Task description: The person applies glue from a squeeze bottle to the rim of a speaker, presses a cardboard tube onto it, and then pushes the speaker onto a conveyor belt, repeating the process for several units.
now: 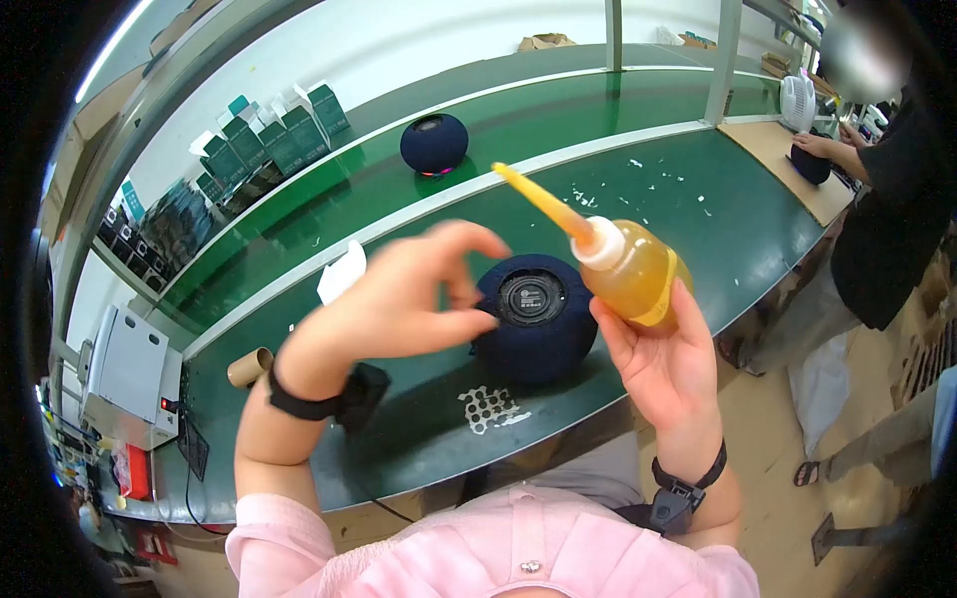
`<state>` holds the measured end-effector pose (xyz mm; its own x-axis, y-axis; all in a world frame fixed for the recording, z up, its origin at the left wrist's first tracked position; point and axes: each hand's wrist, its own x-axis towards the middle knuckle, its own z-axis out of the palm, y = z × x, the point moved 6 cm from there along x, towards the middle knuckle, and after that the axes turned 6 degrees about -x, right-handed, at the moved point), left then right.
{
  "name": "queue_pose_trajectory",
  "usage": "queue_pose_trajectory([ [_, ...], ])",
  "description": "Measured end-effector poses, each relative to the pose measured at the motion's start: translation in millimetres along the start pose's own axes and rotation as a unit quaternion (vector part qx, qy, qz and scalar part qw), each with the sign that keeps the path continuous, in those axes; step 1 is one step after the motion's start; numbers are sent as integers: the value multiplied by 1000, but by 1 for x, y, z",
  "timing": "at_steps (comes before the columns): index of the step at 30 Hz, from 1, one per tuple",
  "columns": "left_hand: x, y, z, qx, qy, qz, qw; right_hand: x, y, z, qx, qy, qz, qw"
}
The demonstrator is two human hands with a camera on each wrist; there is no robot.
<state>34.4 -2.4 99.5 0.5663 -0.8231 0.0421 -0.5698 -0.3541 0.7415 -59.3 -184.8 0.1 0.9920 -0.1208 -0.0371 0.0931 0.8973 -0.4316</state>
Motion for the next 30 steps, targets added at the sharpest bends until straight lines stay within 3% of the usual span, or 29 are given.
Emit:
queue_pose_trajectory([
  [1, -16, 6, -19, 9, 50, -3, 999, -3, -3, -4, 22, -2, 1, 1000],
  [3, -58, 13, -49, -146, 212, 91, 962, -7, -6, -14, 48, -3, 2, 999],
  [5, -100, 20, -57, -238, 287, 109, 921, -9, -10, -24, 50, -10, -16, 999],
  [7, -134, 19, -52, -247, 304, 144, 909, -9, -6, -28, 78, -13, 13, 997],
  [12, -156, 9, -16, -69, -2, 96, 993, -12, 6, -35, 135, -41, 69, 988],
  [15, -156, -24, 16, -72, -55, -7, 996, -18, 7, -49, 131, -30, 98, 986],
  [19, -149, -56, 31, 2, 40, -75, 996, -28, 3, -61, 110, -25, 97, 989],
  [21, -151, -78, 28, -226, 166, -199, 939, -33, 2, -65, 110, -27, 100, 989],
  [23, -134, -71, 25, -215, 193, -193, 938, -37, 0, -69, 97, -6, 84, 992],
  [25, -114, -50, 11, -126, 233, -14, 964, -38, 0, -76, 98, -27, 93, 990],
  [26, -102, -33, 4, 5, 214, 50, 976, -39, 1, -77, 99, -48, 100, 989],
  [30, -48, 3, -1, 128, 168, 78, 974, -41, 0, -75, 91, 6, 89, 992],
])
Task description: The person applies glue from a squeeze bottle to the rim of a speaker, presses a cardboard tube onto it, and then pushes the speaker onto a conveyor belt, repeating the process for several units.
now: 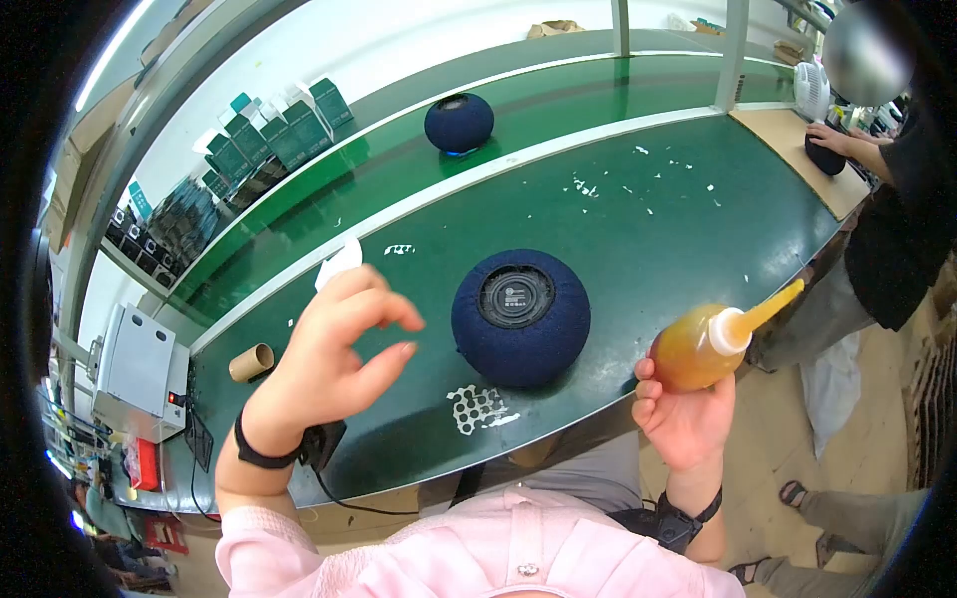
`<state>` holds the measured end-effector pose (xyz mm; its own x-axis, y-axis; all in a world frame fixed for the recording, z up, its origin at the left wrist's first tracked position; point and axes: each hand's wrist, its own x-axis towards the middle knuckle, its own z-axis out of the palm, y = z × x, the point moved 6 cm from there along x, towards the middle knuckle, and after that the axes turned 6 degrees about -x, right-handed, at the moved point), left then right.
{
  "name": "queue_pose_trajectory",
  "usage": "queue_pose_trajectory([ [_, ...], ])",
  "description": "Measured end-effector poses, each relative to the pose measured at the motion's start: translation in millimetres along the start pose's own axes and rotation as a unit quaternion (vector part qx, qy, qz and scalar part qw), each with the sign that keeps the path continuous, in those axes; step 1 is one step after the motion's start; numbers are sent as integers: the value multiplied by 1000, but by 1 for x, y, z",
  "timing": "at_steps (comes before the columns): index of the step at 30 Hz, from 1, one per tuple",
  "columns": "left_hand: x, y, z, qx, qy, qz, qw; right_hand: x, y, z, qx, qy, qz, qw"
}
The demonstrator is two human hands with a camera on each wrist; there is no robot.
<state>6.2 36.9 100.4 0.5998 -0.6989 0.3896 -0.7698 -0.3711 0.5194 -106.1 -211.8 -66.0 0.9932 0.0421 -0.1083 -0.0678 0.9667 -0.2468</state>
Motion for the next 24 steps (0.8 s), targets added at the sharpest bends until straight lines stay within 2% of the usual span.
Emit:
queue_pose_trajectory([
  [2, 19, 3, 15, 15, -42, 61, 997, -2, -3, -5, -3, 8, -14, 1000],
  [7, 45, -5, 44, 50, -49, 61, 996, -6, -10, -20, 3, 26, -19, 999],
  [10, 49, -11, 53, 58, -82, 24, 995, -7, -14, -21, 0, 40, -28, 999],
  [12, 46, -9, 45, 53, -16, 69, 996, -7, -19, -20, -10, 46, -39, 998],
  [13, 40, -8, 41, 56, -14, 71, 996, -8, -21, -20, -11, 42, -42, 998],
  [15, 18, -23, 30, -9, 9, -81, 997, -10, -25, -20, -12, 32, -47, 998],
  [17, -16, -57, 49, -151, -11, -236, 960, -12, -31, -23, -17, 55, -78, 995],
  [19, -35, -78, 71, -238, 9, -306, 922, -10, -36, -19, -25, 57, -84, 994],
  [20, -34, -81, 77, -238, 14, -302, 923, -8, -38, -18, -32, 67, -86, 994],
  [22, -27, -83, 92, -323, 52, -309, 893, -4, -41, -12, -46, 56, -83, 994],
  [24, -8, -89, 106, -339, 54, -292, 893, 3, -43, -8, -58, 43, -80, 994],
])
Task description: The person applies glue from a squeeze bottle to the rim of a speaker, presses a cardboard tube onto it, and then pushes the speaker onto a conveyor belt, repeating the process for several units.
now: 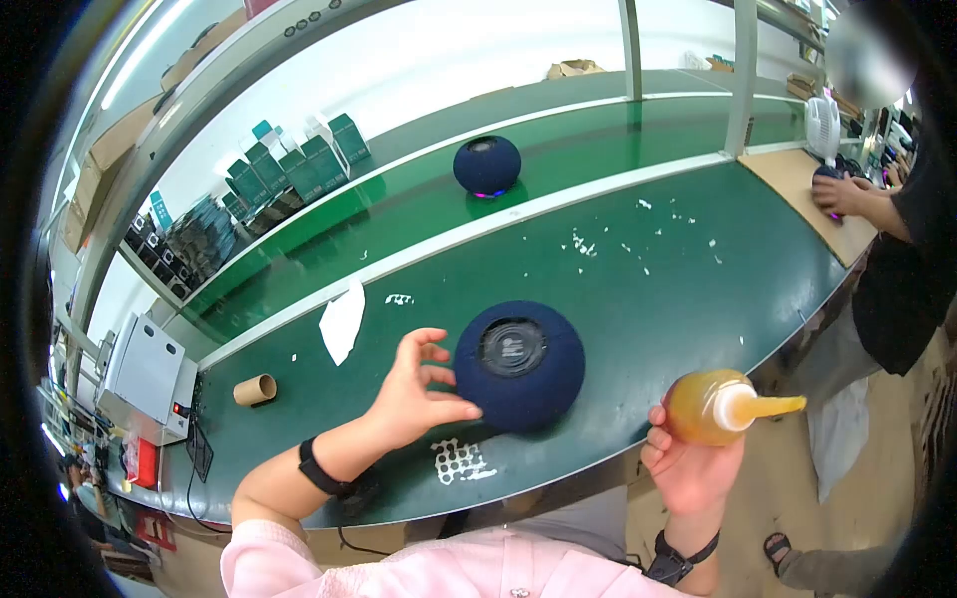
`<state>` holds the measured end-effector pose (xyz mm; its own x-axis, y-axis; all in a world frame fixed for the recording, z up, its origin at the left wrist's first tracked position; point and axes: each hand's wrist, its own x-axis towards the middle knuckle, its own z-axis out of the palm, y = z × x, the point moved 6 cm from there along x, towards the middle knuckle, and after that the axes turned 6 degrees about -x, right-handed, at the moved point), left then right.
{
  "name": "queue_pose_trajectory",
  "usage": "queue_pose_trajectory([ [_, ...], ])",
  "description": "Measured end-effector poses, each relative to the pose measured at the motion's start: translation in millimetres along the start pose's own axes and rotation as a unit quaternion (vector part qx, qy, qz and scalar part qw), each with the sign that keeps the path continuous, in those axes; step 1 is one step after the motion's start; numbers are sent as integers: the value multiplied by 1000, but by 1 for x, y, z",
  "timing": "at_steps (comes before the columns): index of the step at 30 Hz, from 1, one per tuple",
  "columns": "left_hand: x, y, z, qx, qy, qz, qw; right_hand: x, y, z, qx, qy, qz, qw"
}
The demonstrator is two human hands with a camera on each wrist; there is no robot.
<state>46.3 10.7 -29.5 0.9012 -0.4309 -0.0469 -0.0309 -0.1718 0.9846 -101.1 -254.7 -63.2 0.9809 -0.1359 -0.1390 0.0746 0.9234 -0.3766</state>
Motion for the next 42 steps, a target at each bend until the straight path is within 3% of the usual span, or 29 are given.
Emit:
queue_pose_trajectory([
  [6, 133, 6, 79, -5, 13, 78, 997, 21, -10, -1, 22, -4, -4, 1000],
  [8, 191, 20, 121, 21, -26, 144, 989, 32, -17, -12, 35, 38, -20, 998],
  [9, 226, 18, 141, -56, -59, 140, 987, 36, -20, -13, 33, 33, -27, 999],
  [10, 246, 31, 150, -34, -60, 158, 985, 40, -23, -15, 36, 40, -35, 998],
  [11, 267, 45, 149, 40, -9, 227, 973, 45, -27, -17, 37, 48, -44, 997],
  [13, 298, 65, 116, 225, 198, 273, 914, 54, -31, -19, 37, 52, -45, 997],
  [15, 321, 68, 61, 255, 261, 165, 916, 58, -33, -22, 40, 63, -47, 996],
  [17, 341, 52, 9, 229, 333, 108, 908, 65, -30, -25, 22, 63, -23, 997],
  [21, 359, 18, -30, -1, 304, -46, 952, 69, -30, -27, 32, 40, -22, 998],
  [27, 392, 1, -32, -220, 278, -25, 935, 71, -27, -35, 54, 36, -15, 998],
  [28, 425, -22, -41, -231, 245, -34, 941, 69, -26, -36, 61, 30, -11, 998],
  [29, 403, 1, -23, -262, 210, -20, 942, 64, -33, -41, 60, 47, -54, 996],
  [31, 417, -7, -27, -256, 206, -50, 943, 69, -26, -37, 37, 9, -2, 999],
  [34, 419, -6, -17, -256, 172, -54, 950, 69, -29, -35, 19, 8, -8, 1000],
  [36, 409, -3, -20, -236, 233, -45, 942, 70, -30, -35, 24, -7, -17, 1000],
  [39, 388, 5, -15, -242, 258, -71, 933, 70, -29, -35, 22, -12, -11, 1000],
  [42, 369, 12, -21, -210, 228, -95, 946, 72, -28, -34, 15, -3, -13, 1000],
])
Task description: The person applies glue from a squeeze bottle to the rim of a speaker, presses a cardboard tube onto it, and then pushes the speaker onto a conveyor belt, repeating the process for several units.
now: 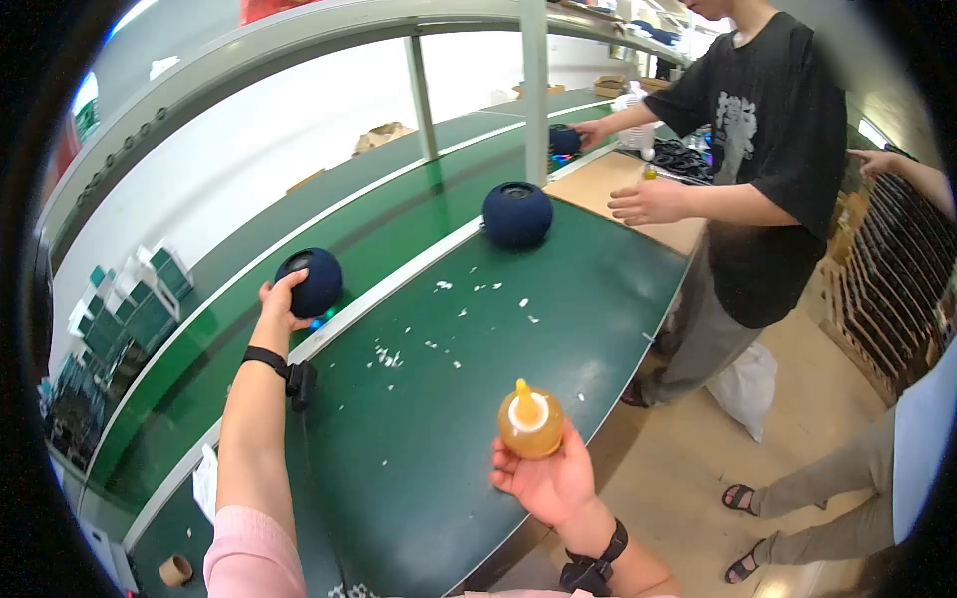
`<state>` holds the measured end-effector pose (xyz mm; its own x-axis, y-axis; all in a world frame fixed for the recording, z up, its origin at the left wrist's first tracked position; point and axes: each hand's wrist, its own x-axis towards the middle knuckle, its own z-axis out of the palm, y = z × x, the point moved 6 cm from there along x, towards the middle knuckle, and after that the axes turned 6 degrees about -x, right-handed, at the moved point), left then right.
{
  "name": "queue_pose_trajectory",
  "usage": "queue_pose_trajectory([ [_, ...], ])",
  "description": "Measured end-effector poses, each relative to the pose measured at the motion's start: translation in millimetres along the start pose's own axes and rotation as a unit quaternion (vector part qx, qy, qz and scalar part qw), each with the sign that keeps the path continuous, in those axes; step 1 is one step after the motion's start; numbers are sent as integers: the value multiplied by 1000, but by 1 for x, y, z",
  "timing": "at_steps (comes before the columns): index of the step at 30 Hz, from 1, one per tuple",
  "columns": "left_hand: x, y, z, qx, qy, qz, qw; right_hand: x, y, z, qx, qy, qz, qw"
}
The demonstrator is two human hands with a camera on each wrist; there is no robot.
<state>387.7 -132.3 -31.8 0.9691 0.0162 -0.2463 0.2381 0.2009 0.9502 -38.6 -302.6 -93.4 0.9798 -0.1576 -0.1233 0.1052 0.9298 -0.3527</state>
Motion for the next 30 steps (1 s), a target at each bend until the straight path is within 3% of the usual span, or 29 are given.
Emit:
queue_pose_trajectory([
  [3, -23, -1, -13, 47, -65, -14, 997, 0, 2, 2, -1, 12, 7, 1000],
  [9, -154, 2, -69, 190, -127, -17, 973, 0, -1, 9, -11, 28, -38, 999],
  [13, -245, -17, -116, 179, -193, -39, 964, 0, -1, 12, -27, 17, -40, 999],
  [17, -311, -33, -155, 165, -200, -27, 965, -4, 2, 15, -72, 7, -36, 997],
  [22, -343, -48, -187, 145, -198, -17, 969, -11, 1, 18, -135, -72, -72, 986],
  [25, -348, -45, -201, 140, -207, -40, 967, -13, 1, 17, -139, -67, -96, 983],
  [28, -341, -49, -220, 157, -208, -112, 959, -14, 2, 17, -157, -75, -95, 980],
  [29, -325, -41, -226, 242, -225, 43, 943, -14, 2, 19, -159, -74, -100, 979],
  [30, -325, -23, -220, 317, -235, 197, 897, -13, 3, 19, -165, -43, -103, 980],
])
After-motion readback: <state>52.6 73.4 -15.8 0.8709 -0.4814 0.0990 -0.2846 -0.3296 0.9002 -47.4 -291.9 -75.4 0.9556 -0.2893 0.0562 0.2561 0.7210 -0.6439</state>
